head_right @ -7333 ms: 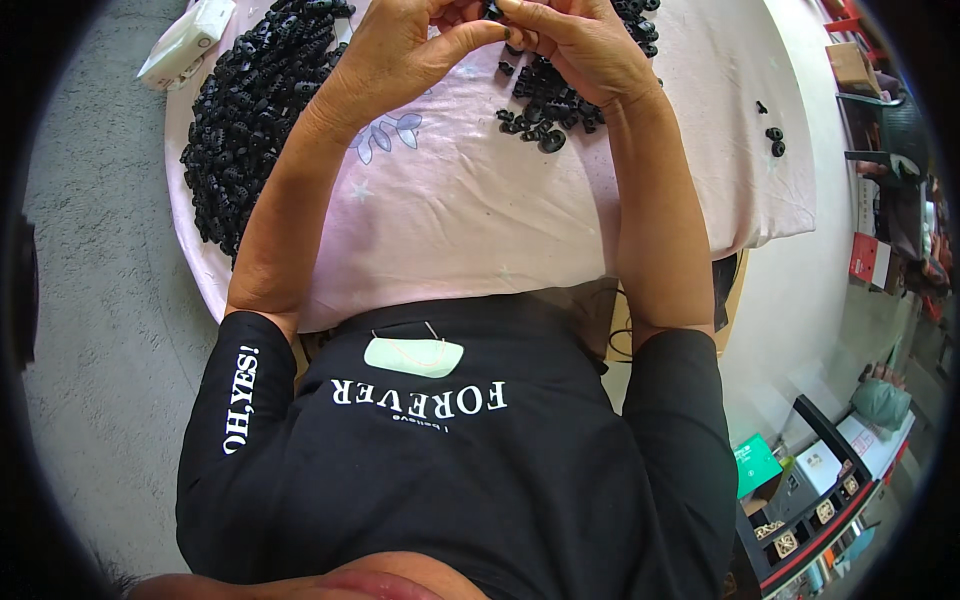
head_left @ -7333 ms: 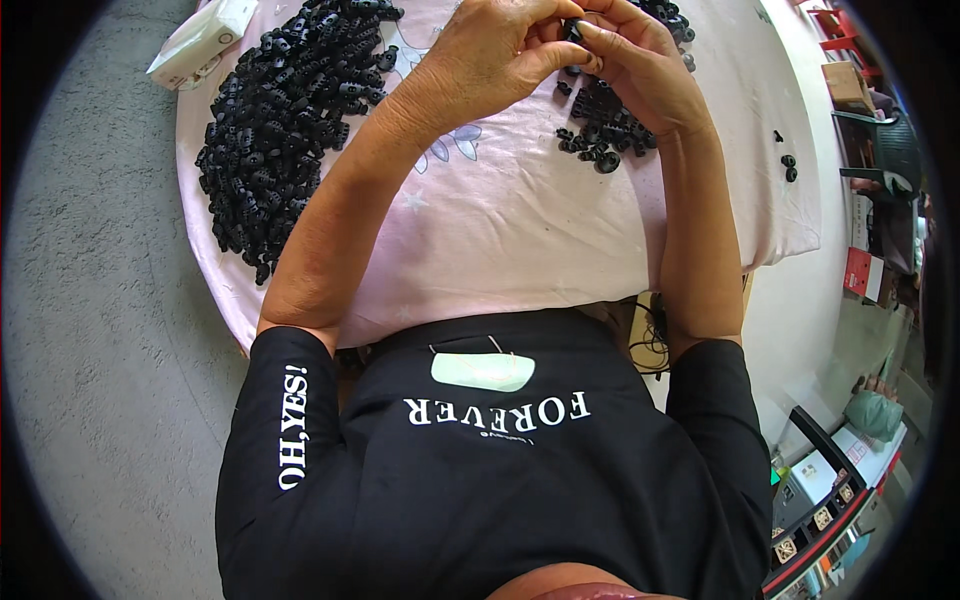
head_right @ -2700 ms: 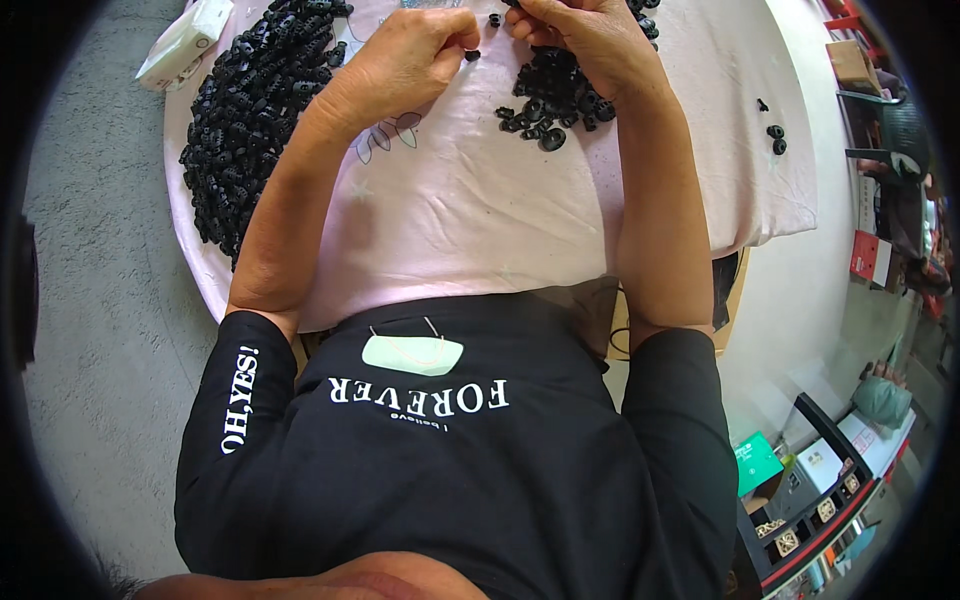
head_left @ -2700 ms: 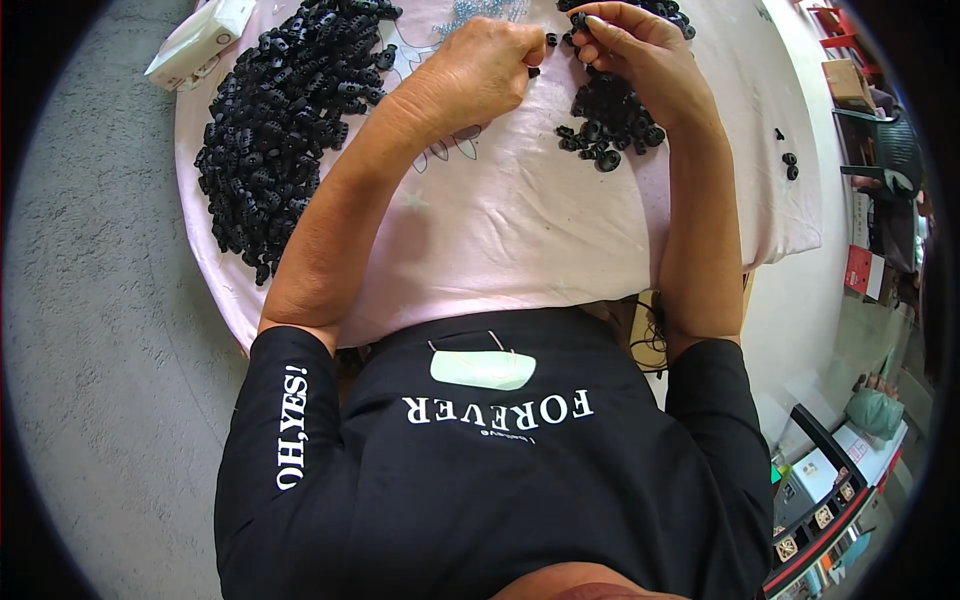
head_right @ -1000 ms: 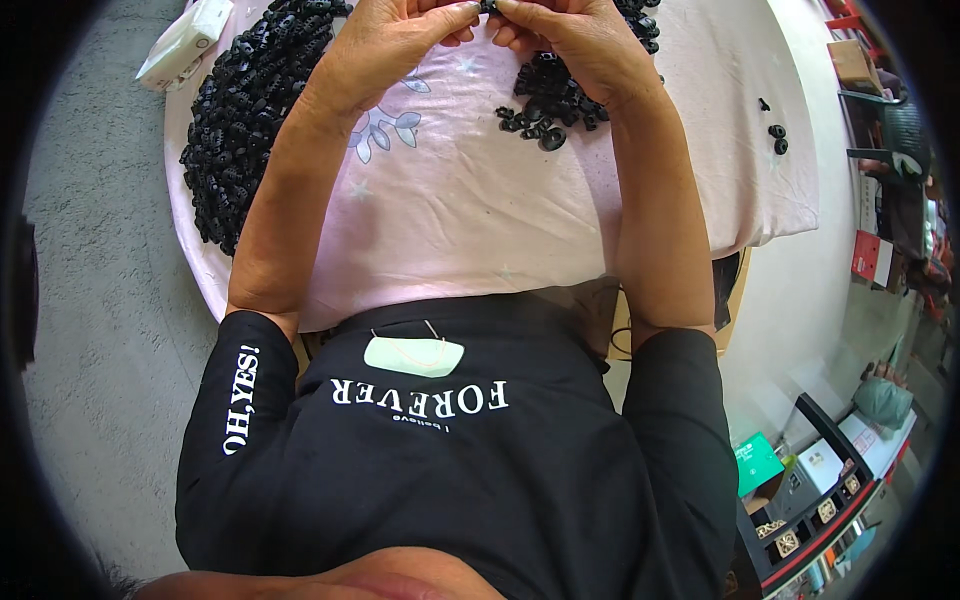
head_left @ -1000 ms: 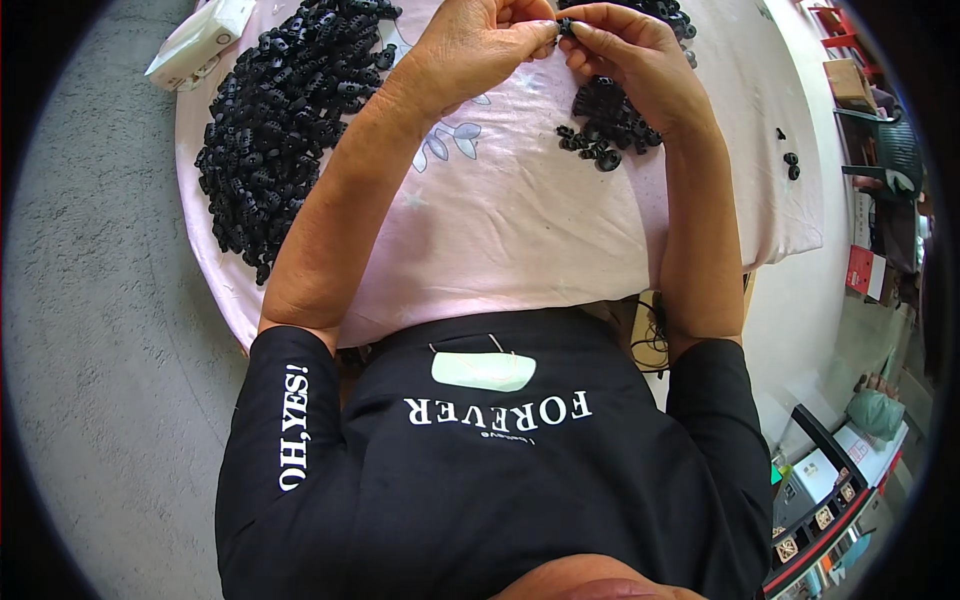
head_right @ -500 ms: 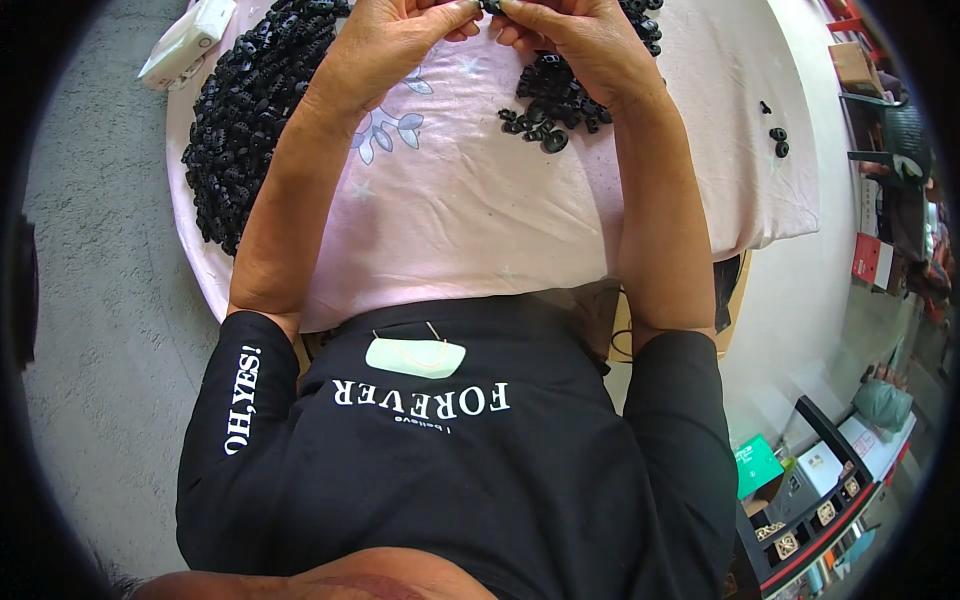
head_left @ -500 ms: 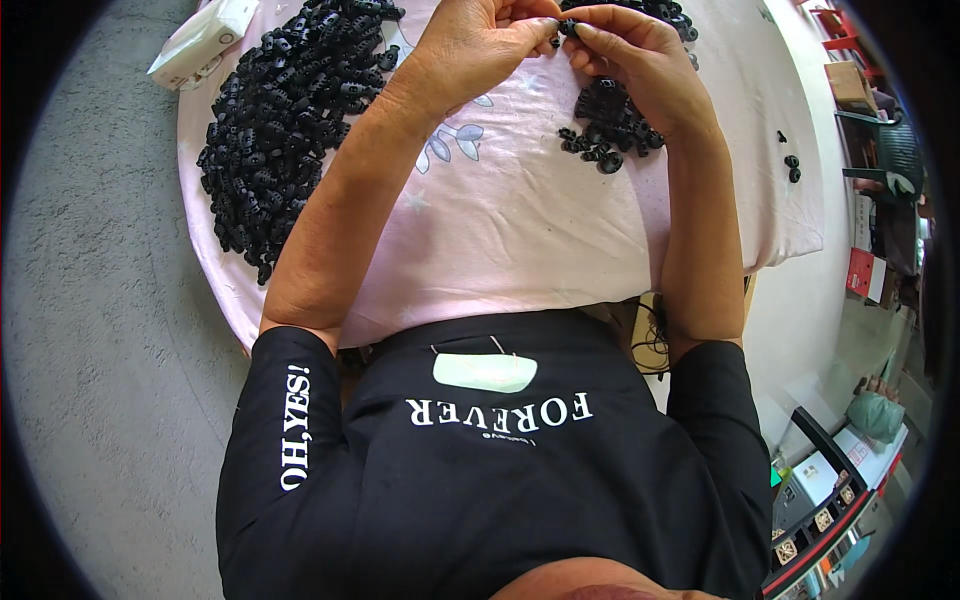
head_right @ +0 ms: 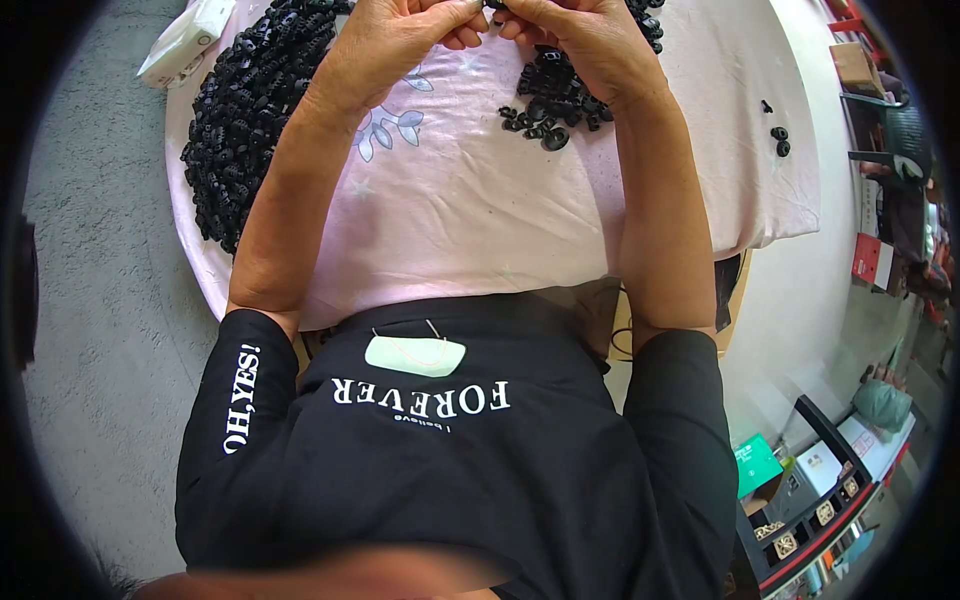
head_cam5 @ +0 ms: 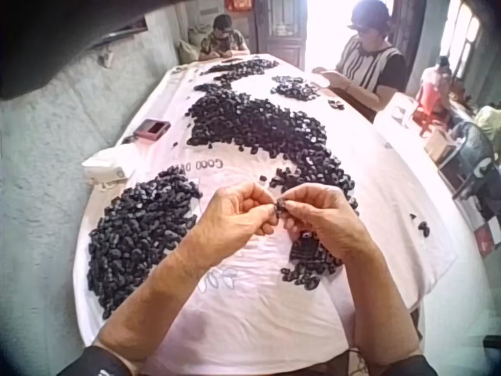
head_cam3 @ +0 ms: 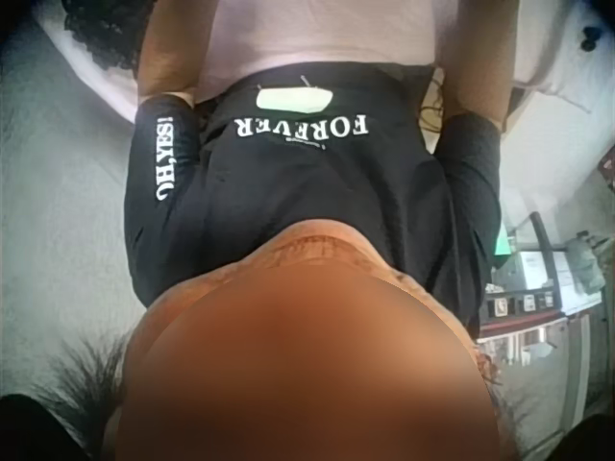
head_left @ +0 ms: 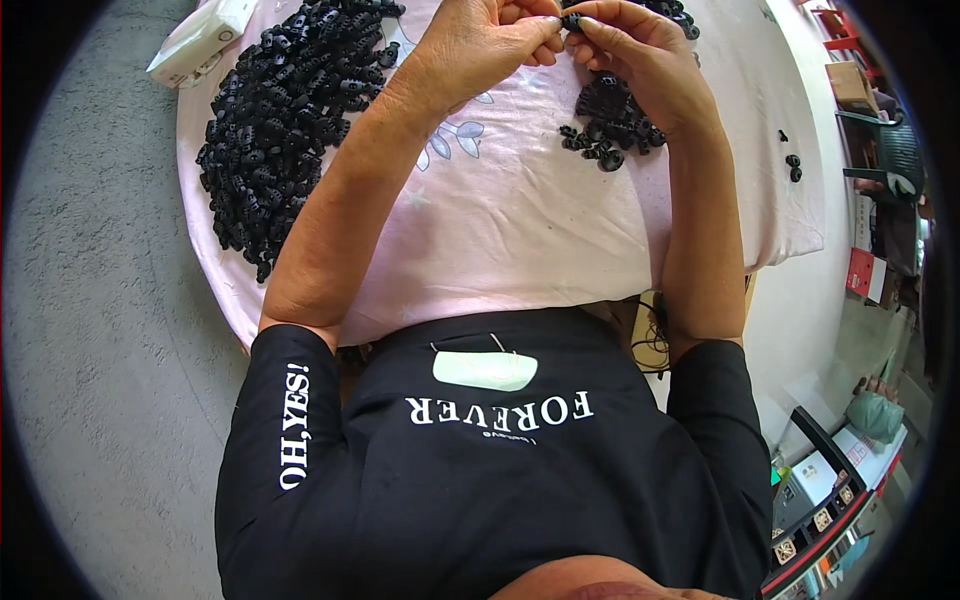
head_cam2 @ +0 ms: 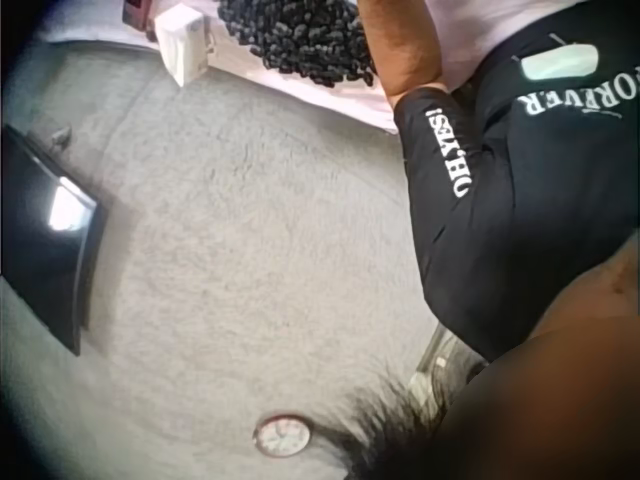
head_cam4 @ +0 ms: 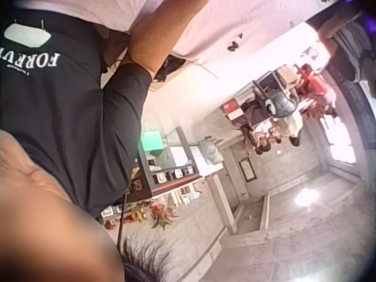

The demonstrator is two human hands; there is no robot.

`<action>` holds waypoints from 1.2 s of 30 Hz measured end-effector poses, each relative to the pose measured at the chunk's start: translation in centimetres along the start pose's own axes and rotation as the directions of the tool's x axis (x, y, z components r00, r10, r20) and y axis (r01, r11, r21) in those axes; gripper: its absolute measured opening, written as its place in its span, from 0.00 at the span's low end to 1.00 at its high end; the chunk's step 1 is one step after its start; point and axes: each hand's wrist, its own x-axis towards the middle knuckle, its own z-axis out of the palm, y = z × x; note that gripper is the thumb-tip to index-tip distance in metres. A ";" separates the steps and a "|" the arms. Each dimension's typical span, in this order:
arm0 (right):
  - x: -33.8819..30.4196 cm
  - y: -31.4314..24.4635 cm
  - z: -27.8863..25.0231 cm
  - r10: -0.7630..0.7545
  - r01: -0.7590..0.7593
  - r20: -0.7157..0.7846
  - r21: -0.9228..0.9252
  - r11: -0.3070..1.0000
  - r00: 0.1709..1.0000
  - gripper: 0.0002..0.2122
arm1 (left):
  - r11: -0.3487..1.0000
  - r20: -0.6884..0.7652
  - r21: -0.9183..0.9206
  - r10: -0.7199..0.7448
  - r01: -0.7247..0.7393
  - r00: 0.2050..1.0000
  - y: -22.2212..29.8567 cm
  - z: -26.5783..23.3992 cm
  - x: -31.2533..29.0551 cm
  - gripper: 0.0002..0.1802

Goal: The person is sorting small black plastic hardware parts on a table.

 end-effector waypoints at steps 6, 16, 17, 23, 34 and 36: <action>0.0 0.2 0.0 -0.024 0.025 0.007 -0.017 1.000 1.000 0.07 | 0.999 -0.001 0.019 -0.025 0.025 1.000 0.2 0.0 -0.2 0.05; -0.1 0.2 0.4 -0.136 0.139 0.030 -0.187 0.973 0.990 0.06 | 0.993 -0.077 0.109 -0.041 0.049 0.996 1.5 1.3 -1.1 0.04; 0.2 0.5 0.1 -0.143 0.146 0.027 -0.192 0.971 0.989 0.06 | 0.995 -0.083 0.100 -0.018 0.027 0.996 1.7 1.4 -1.1 0.04; -0.1 0.0 0.9 -0.106 0.104 -0.012 -0.121 0.987 0.994 0.07 | 0.999 -0.046 0.030 -0.013 0.015 0.999 0.9 1.0 -0.5 0.04; 3.2 3.5 -1.7 -0.506 0.178 0.394 0.627 0.758 0.767 0.09 | 0.990 0.139 -0.114 0.101 -0.085 0.985 1.5 0.9 -0.8 0.13; 3.4 3.6 -1.8 -0.510 0.176 0.409 0.624 0.762 0.756 0.10 | 0.989 0.193 -0.048 0.145 -0.139 0.970 1.9 0.5 -0.9 0.16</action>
